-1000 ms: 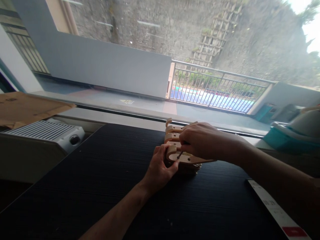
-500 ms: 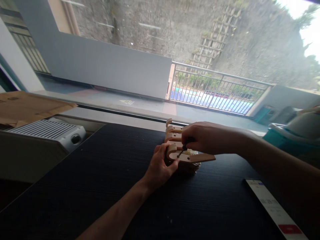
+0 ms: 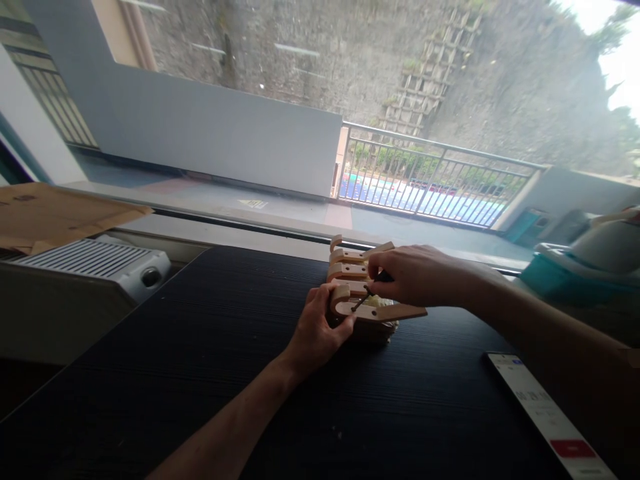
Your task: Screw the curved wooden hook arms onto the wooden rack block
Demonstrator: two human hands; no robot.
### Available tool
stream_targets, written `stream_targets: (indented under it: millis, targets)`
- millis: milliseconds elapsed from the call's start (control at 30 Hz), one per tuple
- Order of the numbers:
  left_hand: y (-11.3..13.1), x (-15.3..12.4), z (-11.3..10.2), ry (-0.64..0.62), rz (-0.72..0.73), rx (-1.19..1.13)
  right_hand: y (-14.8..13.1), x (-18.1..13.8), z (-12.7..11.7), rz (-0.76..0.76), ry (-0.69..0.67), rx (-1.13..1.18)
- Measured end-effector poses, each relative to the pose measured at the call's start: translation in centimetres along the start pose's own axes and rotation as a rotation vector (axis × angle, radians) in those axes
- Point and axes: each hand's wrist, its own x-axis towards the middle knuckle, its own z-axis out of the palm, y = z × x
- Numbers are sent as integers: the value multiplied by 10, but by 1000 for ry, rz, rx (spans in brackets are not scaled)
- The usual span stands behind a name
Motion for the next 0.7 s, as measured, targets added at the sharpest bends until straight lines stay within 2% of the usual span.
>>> stream_targets:
  millis: [133,267,500,700]
  targets:
    - [0,0,0,-8,12,6,-5,-2,-8,-117,-15,52]
    - [-1,1,-1,-3,20,19,-10,2,-8,-225,32,59]
    - [-2,1,0,6,53,19,-9,5,0,-164,54,45]
    - [-4,1,2,17,61,14,-4,4,-1,-42,-18,90]
